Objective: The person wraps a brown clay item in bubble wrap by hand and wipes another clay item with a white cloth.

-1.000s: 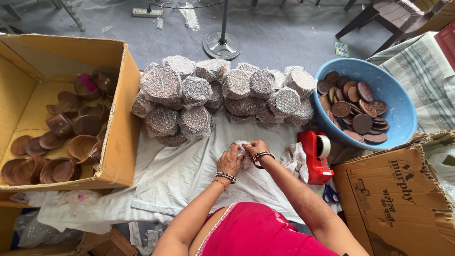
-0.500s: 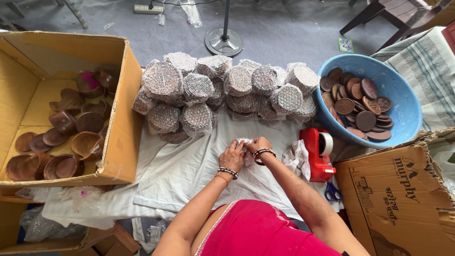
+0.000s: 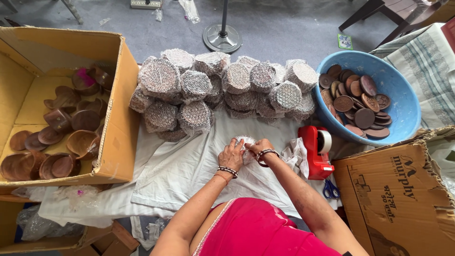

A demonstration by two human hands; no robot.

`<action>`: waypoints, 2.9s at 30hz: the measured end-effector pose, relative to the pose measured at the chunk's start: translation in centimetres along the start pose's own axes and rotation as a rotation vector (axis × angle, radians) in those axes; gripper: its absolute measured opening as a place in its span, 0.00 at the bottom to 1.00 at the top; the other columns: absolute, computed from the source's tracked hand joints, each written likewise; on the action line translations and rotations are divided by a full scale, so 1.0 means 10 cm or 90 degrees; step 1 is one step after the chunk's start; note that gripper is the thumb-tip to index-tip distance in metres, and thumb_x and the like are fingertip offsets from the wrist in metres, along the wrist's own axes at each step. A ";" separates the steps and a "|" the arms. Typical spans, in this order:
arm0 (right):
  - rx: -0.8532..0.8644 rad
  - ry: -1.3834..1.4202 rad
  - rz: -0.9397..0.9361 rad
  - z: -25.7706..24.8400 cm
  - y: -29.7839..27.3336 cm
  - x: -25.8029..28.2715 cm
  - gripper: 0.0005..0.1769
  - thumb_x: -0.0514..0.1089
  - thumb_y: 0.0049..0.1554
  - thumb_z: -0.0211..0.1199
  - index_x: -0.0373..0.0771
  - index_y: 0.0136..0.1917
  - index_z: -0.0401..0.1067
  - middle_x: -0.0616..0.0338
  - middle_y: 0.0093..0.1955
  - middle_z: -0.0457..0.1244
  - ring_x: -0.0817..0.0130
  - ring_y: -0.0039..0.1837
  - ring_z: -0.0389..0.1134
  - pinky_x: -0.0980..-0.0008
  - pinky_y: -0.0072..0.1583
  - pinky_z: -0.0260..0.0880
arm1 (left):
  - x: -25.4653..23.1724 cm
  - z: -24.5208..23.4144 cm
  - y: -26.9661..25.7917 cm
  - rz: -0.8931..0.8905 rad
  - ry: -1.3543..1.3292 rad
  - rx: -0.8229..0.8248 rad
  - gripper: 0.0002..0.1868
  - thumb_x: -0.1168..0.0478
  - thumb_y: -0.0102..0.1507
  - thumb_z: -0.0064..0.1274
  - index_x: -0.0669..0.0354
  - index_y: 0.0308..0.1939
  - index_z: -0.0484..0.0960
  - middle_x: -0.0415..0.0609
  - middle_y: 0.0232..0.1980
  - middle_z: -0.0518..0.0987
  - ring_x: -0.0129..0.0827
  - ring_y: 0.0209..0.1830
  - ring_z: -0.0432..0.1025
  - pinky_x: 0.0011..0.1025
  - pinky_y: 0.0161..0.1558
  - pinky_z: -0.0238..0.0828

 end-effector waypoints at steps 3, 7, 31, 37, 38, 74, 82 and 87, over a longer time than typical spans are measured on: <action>0.021 0.013 0.000 -0.03 0.06 -0.12 0.23 0.56 0.53 0.75 0.34 0.33 0.77 0.58 0.27 0.66 0.71 0.26 0.63 0.69 0.30 0.61 | 0.00 0.02 0.00 0.003 -0.012 0.003 0.25 0.55 0.63 0.55 0.45 0.65 0.77 0.49 0.67 0.70 0.47 0.52 0.74 0.45 0.48 0.75; 0.028 0.036 -0.005 -0.02 -0.02 -0.18 0.23 0.56 0.52 0.75 0.33 0.33 0.76 0.58 0.27 0.66 0.70 0.26 0.64 0.69 0.29 0.61 | 0.00 0.01 0.01 0.000 -0.006 0.006 0.25 0.55 0.63 0.55 0.45 0.66 0.76 0.49 0.68 0.70 0.47 0.52 0.74 0.45 0.49 0.75; -0.152 -0.233 -0.143 -0.12 -0.51 -0.32 0.26 0.69 0.58 0.61 0.45 0.39 0.80 0.61 0.32 0.71 0.64 0.40 0.73 0.61 0.46 0.69 | -0.01 -0.04 -0.02 -0.002 0.006 0.012 0.25 0.54 0.64 0.55 0.43 0.67 0.75 0.49 0.70 0.69 0.47 0.52 0.75 0.44 0.49 0.75; -0.090 -0.206 -0.443 -0.73 -1.74 0.94 0.23 0.62 0.57 0.59 0.44 0.54 0.77 0.56 0.48 0.74 0.63 0.50 0.75 0.61 0.51 0.74 | 0.00 0.00 -0.01 -0.005 -0.013 0.024 0.24 0.55 0.64 0.54 0.44 0.66 0.76 0.49 0.69 0.69 0.48 0.52 0.74 0.46 0.49 0.75; 0.040 0.044 -0.525 -0.86 -2.15 1.18 0.25 0.60 0.61 0.57 0.43 0.64 0.71 0.50 0.59 0.69 0.59 0.57 0.72 0.61 0.57 0.73 | 0.01 0.02 0.00 0.004 -0.014 0.013 0.24 0.55 0.64 0.54 0.45 0.66 0.76 0.50 0.70 0.69 0.48 0.52 0.74 0.45 0.49 0.75; -0.199 -0.157 -0.762 -0.90 -2.19 1.54 0.31 0.42 0.60 0.59 0.36 0.74 0.60 0.38 0.82 0.43 0.49 0.83 0.43 0.48 0.78 0.51 | 0.00 -0.02 -0.03 0.016 -0.004 -0.002 0.24 0.54 0.64 0.54 0.45 0.65 0.76 0.51 0.69 0.69 0.47 0.51 0.75 0.44 0.48 0.75; -0.140 -0.516 -0.513 0.10 -0.91 0.07 0.34 0.40 0.61 0.53 0.40 0.79 0.52 0.52 0.84 0.41 0.51 0.83 0.42 0.52 0.73 0.56 | 0.03 0.03 -0.03 -0.025 -0.012 0.011 0.23 0.53 0.63 0.55 0.43 0.63 0.78 0.49 0.69 0.70 0.48 0.50 0.75 0.46 0.48 0.75; -0.222 -0.443 -0.608 0.15 -0.90 -0.15 0.36 0.36 0.58 0.51 0.38 0.79 0.53 0.50 0.82 0.48 0.49 0.81 0.49 0.51 0.71 0.60 | 0.02 0.02 -0.04 0.012 -0.032 -0.015 0.24 0.55 0.63 0.54 0.45 0.64 0.78 0.51 0.70 0.70 0.49 0.49 0.76 0.45 0.48 0.75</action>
Point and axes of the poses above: each hand's wrist, its own y-axis towards the middle knuckle, its own z-axis out of the palm, x = y × z, the point moved 4 cm from there along y, towards the middle knuckle
